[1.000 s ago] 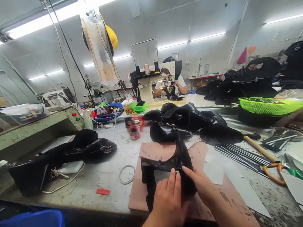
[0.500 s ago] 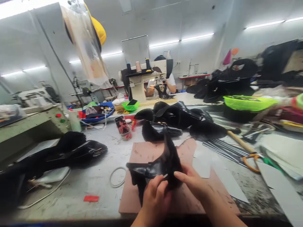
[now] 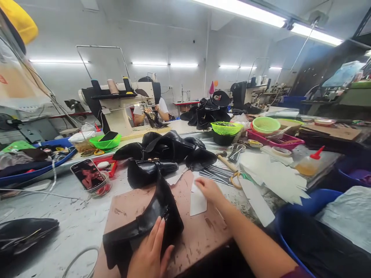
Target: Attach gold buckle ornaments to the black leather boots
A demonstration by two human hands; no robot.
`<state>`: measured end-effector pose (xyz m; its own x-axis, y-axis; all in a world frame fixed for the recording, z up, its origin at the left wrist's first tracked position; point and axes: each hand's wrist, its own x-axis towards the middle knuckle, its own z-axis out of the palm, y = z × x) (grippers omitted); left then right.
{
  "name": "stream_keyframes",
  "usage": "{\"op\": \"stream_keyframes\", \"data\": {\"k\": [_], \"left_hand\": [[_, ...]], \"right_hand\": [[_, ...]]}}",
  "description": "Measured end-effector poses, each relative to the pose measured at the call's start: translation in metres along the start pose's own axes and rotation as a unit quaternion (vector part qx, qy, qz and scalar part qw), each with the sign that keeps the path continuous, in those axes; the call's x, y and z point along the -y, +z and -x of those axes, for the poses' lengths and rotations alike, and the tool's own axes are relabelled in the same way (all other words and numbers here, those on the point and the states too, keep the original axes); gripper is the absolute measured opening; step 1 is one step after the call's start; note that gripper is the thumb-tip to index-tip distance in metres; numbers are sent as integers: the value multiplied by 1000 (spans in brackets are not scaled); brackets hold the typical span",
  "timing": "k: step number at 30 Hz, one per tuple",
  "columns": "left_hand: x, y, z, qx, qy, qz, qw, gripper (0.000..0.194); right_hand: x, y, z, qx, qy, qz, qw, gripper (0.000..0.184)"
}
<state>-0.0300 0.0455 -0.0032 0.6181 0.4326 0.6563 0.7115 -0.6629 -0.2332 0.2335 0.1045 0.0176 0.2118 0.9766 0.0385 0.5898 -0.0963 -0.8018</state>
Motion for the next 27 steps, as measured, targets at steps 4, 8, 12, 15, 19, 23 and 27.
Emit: {"op": "stream_keyframes", "data": {"k": [4,8,12,15,19,23,27], "left_hand": [[0,-8,-2,-7,2,4,1000,41],[-1,-29,-2,3,-25,7,1000,39],[-4,-51,0,43,-79,11,996,35],[-5,-63,4,71,-103,15,992,32],[-12,-76,15,62,-141,52,987,28],[-27,-83,21,66,-250,252,932,28],[-45,-74,12,126,-451,629,620,49]], "right_hand": [[-40,-42,-37,-75,97,179,976,24],[-66,-47,-46,-71,139,290,944,24],[-78,-42,-41,-54,129,349,927,20],[-83,-45,-40,-55,89,363,926,21],[-81,-52,-37,-97,16,357,929,29],[-60,-46,-4,-206,-66,322,922,36],[-27,-12,68,-291,-373,69,879,22]]}}
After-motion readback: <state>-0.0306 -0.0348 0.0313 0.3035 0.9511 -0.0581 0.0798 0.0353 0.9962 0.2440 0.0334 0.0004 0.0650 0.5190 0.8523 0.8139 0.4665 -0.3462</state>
